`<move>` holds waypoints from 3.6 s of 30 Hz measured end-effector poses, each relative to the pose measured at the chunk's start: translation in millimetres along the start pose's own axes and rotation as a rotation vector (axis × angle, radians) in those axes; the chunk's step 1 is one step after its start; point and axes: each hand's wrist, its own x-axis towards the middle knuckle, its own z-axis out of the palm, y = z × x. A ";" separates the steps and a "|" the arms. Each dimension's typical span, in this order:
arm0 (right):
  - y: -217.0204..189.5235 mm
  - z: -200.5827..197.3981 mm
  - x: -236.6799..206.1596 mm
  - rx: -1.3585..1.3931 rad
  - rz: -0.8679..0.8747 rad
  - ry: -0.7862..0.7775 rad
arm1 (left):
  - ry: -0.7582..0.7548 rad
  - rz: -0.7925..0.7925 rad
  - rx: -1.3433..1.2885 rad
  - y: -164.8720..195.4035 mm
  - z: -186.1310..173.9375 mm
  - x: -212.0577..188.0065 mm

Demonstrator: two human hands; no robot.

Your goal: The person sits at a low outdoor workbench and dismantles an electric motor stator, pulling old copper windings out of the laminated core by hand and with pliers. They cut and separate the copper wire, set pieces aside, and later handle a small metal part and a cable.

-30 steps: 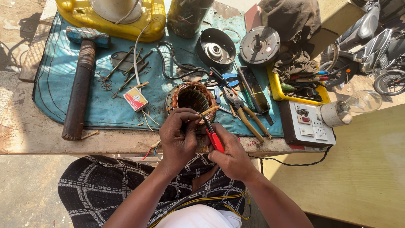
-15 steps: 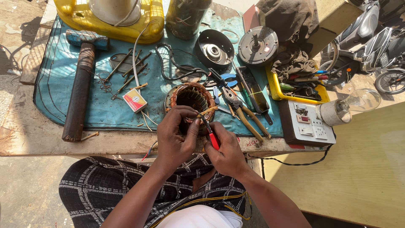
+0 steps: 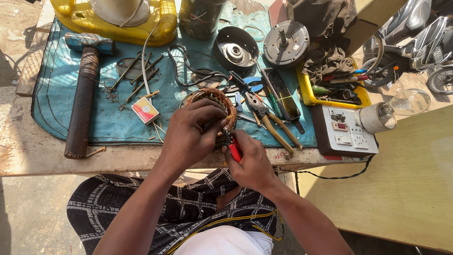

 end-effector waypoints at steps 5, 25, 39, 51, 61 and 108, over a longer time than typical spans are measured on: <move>0.9 0.1 4.9 -0.003 0.014 -0.006 | -0.034 -0.152 -0.090 -4.4 2.7 2.8; -7.3 -23.8 -4.8 -0.080 -0.001 -0.034 | 0.014 -0.241 -0.167 -18.2 -0.2 4.6; -7.0 -23.6 4.7 -0.064 -0.066 -0.027 | 0.005 -0.255 -0.191 -19.0 -0.8 3.0; -0.2 -20.6 7.5 -0.102 -0.083 0.025 | 0.065 -0.307 -0.221 -24.4 -1.3 3.0; 45.6 -54.0 -11.6 0.077 0.012 0.291 | 0.233 -0.229 -0.184 4.7 -16.7 -11.6; 7.4 -17.4 50.9 0.196 -0.427 -0.016 | 0.329 -0.008 0.441 -12.5 38.1 -62.8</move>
